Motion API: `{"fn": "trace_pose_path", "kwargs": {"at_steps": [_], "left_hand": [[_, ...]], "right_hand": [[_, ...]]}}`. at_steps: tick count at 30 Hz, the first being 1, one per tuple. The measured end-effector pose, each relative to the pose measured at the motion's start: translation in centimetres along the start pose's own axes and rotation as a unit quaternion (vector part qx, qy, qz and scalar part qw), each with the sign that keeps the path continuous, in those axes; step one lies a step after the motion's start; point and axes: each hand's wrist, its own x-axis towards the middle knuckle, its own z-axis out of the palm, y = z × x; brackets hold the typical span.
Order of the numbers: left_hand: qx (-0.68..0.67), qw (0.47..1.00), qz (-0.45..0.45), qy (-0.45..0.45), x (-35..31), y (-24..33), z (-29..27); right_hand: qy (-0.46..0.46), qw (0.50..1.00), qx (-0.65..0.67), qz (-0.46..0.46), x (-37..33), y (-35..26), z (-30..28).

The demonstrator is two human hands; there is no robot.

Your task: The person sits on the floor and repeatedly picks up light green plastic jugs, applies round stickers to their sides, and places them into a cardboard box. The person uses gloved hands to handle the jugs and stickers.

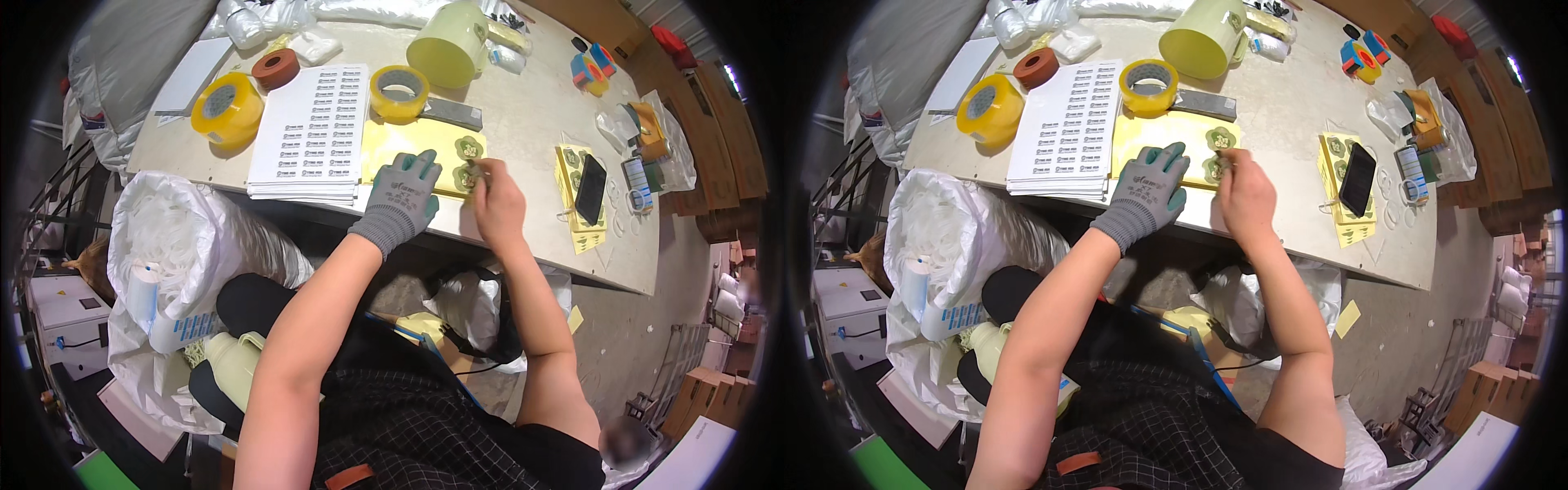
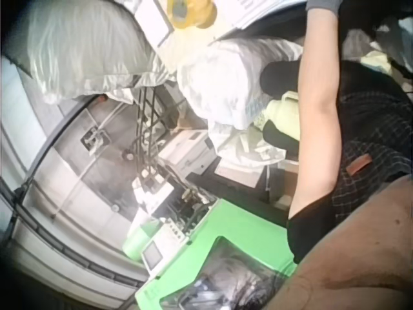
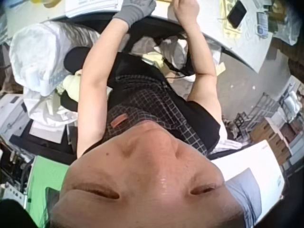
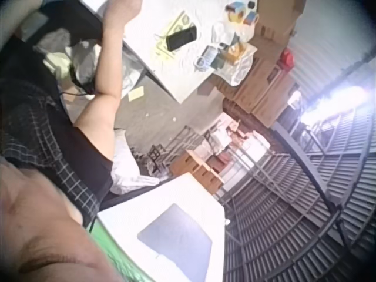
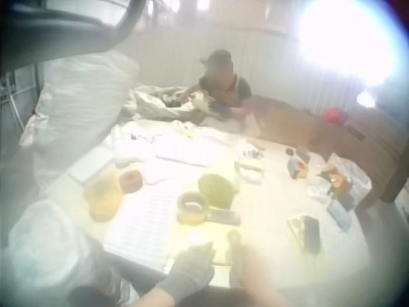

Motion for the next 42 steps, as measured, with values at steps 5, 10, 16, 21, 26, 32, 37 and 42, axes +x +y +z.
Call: {"fn": "trace_pose_path", "kwargs": {"at_steps": [5,10,16,21,26,32,37,42], "left_hand": [[0.089,0.993,0.015,-0.069,1.4,1.5,-1.1],[0.134,0.988,-0.017,-0.08,2.3,1.8,-1.0],[0.143,0.987,-0.011,-0.07,2.3,1.7,-0.2],[0.132,0.989,-0.016,-0.07,2.2,1.6,-0.5],[0.128,0.989,-0.019,-0.07,2.4,1.7,-0.3],[0.156,0.985,0.007,-0.068,2.5,1.3,-0.2],[0.118,0.986,-0.019,-0.113,2.6,2.1,-0.9],[0.124,0.985,-0.026,-0.116,3.0,2.2,-0.8]], "right_hand": [[0.04,0.999,-0.036,-0.001,0.3,3.1,-0.5],[0.014,0.996,-0.057,-0.074,0.9,2.7,-0.2],[0.007,0.995,-0.063,-0.08,1.5,2.2,1.2],[0.021,0.992,-0.106,-0.072,2.2,1.7,1.7],[0.007,0.991,-0.129,-0.028,1.5,0.3,2.0],[-0.007,0.988,-0.151,-0.014,1.2,0.2,2.7],[0.017,0.997,-0.066,0.037,2.3,2.5,2.2],[0.125,0.871,0.356,0.316,5.3,3.9,-2.5]]}}
